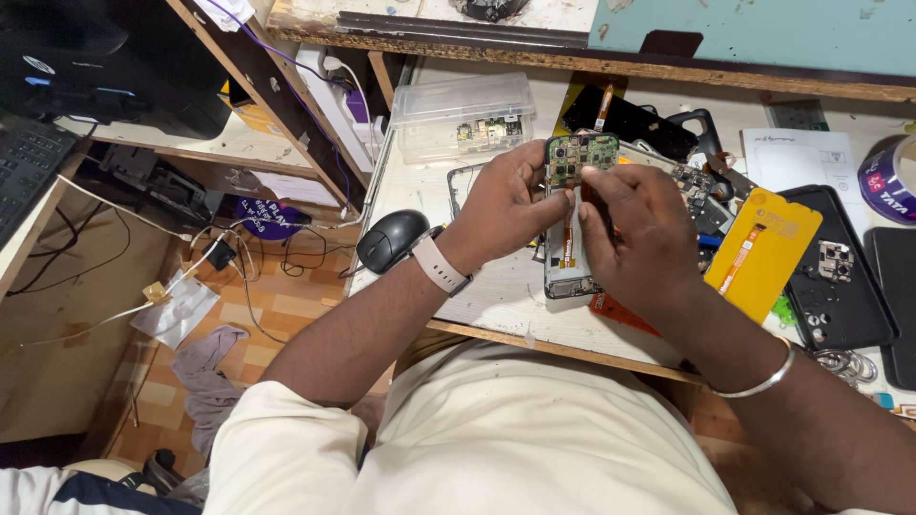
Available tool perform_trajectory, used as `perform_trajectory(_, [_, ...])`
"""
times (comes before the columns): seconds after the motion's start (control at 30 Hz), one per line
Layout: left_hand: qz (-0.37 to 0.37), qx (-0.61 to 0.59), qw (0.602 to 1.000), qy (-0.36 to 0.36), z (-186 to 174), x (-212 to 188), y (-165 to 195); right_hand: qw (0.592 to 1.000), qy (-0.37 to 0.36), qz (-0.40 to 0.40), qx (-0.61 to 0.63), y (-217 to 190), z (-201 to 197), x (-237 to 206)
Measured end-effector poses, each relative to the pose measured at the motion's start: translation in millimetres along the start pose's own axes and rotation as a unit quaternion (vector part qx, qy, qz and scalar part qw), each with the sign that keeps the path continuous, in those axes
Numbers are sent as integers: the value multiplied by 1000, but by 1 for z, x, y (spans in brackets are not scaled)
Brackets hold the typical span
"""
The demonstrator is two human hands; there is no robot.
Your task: The person uses a metal spudger and a plastic pry card to open a smartphone, then removes the motherboard and battery. The person places the removed components on the workbench.
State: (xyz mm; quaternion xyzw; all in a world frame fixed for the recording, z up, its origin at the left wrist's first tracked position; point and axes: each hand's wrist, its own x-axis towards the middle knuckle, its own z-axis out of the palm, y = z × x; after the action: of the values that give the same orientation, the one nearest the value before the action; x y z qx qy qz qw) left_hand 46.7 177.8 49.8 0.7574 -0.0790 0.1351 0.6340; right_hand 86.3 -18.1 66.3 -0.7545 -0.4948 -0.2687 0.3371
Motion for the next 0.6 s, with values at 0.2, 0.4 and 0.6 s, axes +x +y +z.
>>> perform_trajectory(0.2, [-4,-83,996,-21,2,2,-2,999,-21,-34,-20,4,-2,2])
perform_trajectory(0.4, [2,-66,998,-18,1,1,2,999,-24,-37,-18,-1,-2,4])
perform_trajectory(0.6, [-6,5,1000,-7,0,-1,3,999,-31,-34,-15,-2,-3,3])
